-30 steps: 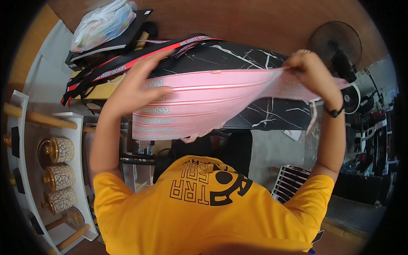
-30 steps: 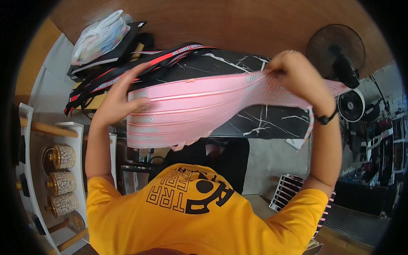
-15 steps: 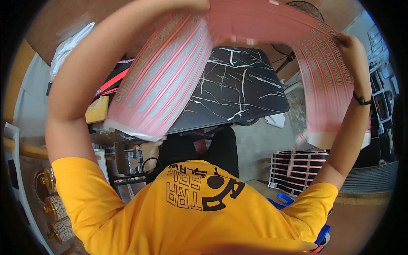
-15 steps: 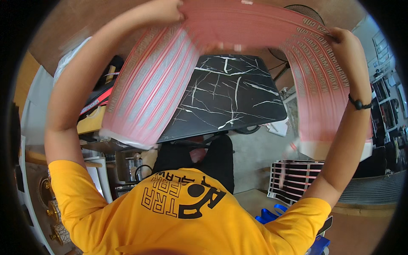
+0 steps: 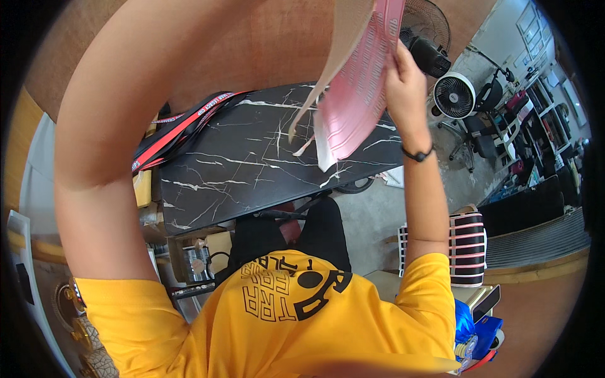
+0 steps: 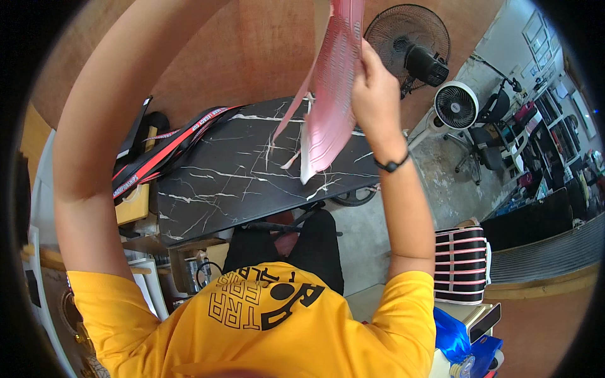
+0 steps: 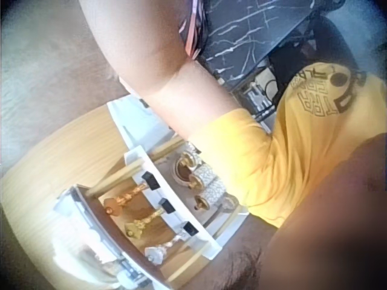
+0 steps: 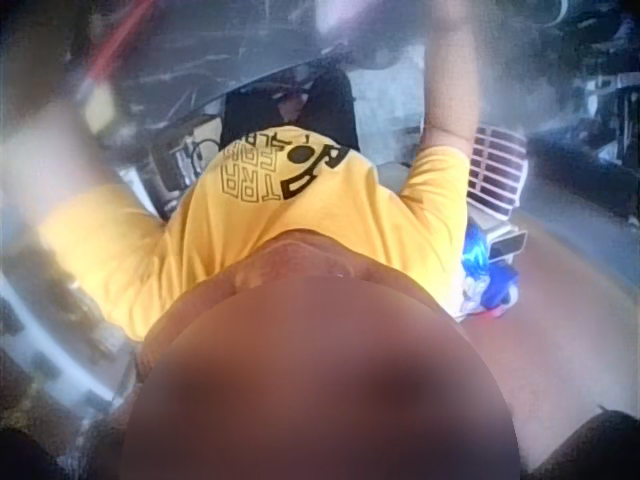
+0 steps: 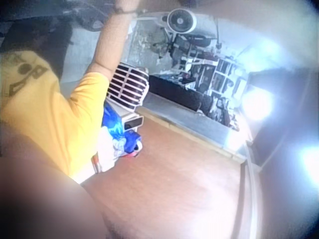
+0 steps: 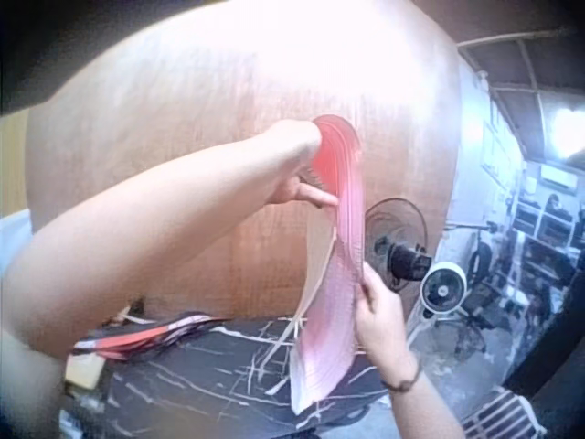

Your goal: The person assembles lanyards by threading pink and black ribbons through a white plastic frame, securing them with small ties, and folding the frame. They then handle a red lanyard with printed text and place it on the table.

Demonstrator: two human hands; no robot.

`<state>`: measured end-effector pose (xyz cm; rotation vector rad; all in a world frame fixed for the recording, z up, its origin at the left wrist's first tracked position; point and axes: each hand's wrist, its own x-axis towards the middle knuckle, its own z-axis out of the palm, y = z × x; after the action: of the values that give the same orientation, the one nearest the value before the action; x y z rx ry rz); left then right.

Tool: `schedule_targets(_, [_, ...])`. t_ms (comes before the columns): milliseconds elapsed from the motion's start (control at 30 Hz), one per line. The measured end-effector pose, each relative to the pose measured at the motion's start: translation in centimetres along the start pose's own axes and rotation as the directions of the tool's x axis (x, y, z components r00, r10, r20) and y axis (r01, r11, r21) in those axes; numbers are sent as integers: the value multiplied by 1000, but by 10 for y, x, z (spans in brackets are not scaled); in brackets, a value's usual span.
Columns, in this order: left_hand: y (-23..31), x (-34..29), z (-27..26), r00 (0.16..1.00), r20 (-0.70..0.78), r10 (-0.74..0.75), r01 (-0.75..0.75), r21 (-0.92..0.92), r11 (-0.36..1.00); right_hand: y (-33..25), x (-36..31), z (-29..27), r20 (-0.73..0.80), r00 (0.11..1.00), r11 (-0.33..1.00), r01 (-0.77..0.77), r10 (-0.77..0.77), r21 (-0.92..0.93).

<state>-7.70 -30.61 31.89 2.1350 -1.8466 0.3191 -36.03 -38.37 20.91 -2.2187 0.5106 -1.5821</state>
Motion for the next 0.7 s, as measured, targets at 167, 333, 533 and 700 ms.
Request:
schedule_targets(167, [-1,1,-1,999,-39,-8,7,-24,1000,3,6,34,-90,950,735,-168,298,657])
schedule_targets(333, [-1,2,3,998,-68,-8,4,-53,999,-17,-6,36,9,985,524,-101,175,846])
schedule_targets(533, [-5,7,9,995,-94,-21,7,-142,990,-1,3,37,-119,932,660,-149,342,736])
schedule_targets(700, [-11,10,24,991,-100,-87,44,-373,927,10,3,-15,-91,951,514,-78,295,855])
